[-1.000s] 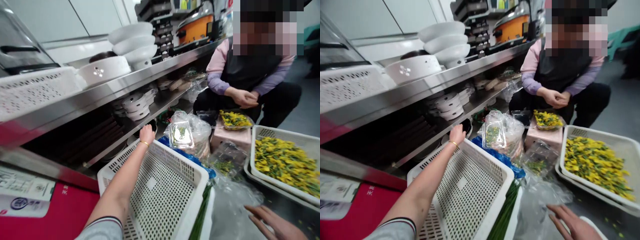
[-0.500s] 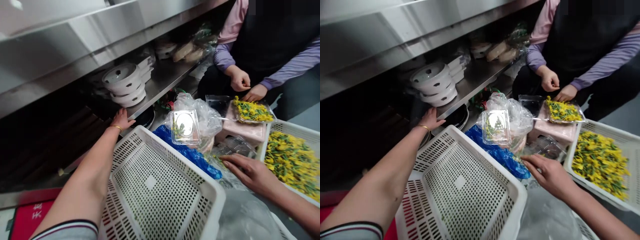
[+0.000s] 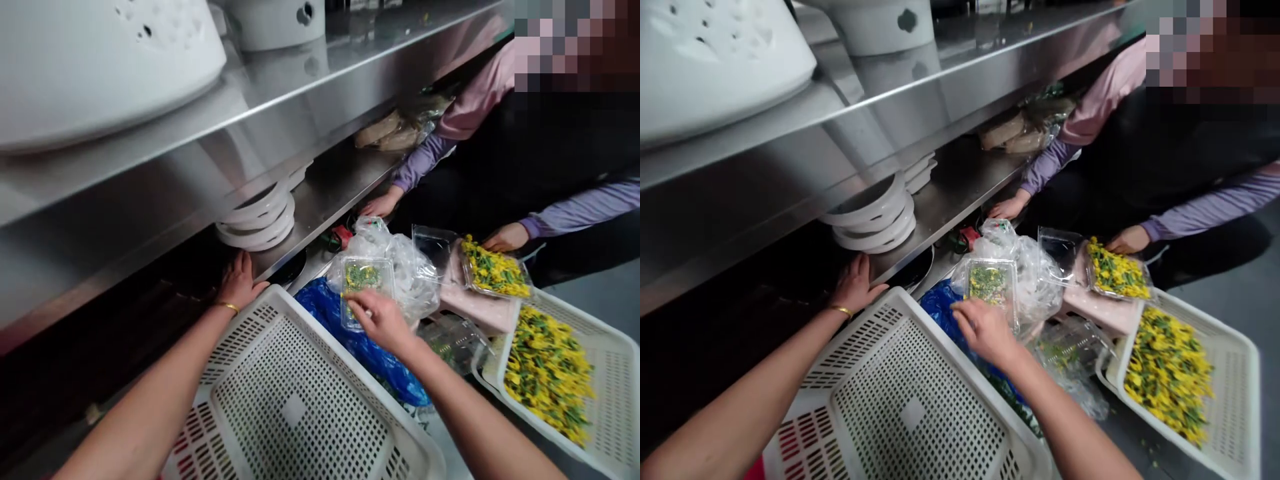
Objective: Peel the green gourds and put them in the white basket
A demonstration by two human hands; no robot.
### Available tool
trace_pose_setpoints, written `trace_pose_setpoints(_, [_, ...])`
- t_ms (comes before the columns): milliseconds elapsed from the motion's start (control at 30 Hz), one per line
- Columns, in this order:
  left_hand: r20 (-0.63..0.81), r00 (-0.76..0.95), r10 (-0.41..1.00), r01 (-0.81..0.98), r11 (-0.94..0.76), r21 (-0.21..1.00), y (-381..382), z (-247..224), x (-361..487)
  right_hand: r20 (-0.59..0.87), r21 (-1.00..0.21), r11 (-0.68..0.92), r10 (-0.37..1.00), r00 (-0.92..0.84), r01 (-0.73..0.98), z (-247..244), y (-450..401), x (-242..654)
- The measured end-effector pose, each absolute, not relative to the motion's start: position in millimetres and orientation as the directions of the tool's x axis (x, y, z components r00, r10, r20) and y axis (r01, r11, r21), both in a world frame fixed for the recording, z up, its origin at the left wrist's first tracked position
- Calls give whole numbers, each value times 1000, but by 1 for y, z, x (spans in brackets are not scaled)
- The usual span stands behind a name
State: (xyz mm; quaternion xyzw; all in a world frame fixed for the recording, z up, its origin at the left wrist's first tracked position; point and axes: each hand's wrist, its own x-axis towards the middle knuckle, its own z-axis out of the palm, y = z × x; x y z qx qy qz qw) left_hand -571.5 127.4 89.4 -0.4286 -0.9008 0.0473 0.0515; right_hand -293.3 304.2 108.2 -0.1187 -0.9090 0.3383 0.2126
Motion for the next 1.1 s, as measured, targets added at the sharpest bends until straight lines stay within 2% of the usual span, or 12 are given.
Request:
trace_pose_setpoints(133, [33,-636,771,760,633,-147,127,89,-573,264,-672,740,275,-924,28,105,282,-270])
trace_pose_setpoints(367, [48,-640,767,757,640,-131,127,89,-573,172,-738,666,342,-924,109,106,271,-223])
trace_pose_setpoints(500, [51,-634,772,761,634,-140,128,90,-572,210,-721,686,345,-915,94,110,273,-220])
trace_pose_setpoints(633, [63,-628,776,764,630,-138,127,90,-574,303,-734,672,458,-836,102,114,288,-228])
trace_pose_setpoints(700, [77,-618,782,771,622,-134,127,88,-575,322,-740,666,472,-820,93,115,292,-233])
trace_pose_setpoints(933, [78,-600,797,784,604,-144,127,88,-577,285,-753,658,337,-898,8,96,273,-240])
trace_pose_setpoints(1100, [75,-593,802,787,596,-159,127,88,-577,263,-784,621,308,-914,-16,76,253,-227])
